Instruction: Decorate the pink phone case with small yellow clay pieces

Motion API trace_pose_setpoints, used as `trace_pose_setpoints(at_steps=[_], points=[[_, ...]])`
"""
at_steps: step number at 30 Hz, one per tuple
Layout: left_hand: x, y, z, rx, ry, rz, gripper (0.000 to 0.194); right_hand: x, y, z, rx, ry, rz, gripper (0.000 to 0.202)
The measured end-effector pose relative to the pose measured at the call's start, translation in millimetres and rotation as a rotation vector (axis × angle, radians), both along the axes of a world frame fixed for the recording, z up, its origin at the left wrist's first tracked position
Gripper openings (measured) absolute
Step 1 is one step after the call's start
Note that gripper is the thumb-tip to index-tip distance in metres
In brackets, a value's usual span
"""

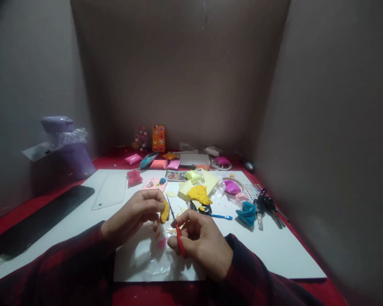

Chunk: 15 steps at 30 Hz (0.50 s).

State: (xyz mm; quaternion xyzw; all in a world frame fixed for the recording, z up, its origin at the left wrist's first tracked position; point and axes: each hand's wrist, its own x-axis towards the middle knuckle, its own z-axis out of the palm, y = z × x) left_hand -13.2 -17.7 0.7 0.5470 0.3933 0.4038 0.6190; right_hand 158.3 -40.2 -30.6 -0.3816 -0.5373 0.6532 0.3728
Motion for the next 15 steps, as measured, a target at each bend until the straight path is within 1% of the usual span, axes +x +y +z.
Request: trace_pose_setpoints(at_steps=[3, 10, 15], points=[[0.2, -0.1, 0.6, -0.003, 0.001, 0.004, 0.004, 1.0, 0.5, -3.3, 0.003, 0.000, 0.007, 0.034], [0.9, -0.1, 1.9, -0.010, -0.005, 0.021, 0.005, 3.1, 0.7, -2.9, 0.079, -0.035, 0.033, 0.031], [0.6, -0.3, 0.6, -0.007, 0.001, 0.026, 0.004, 2.6, 0.1, -2.2, 0.065, -0.006, 0.067, 0.032]])
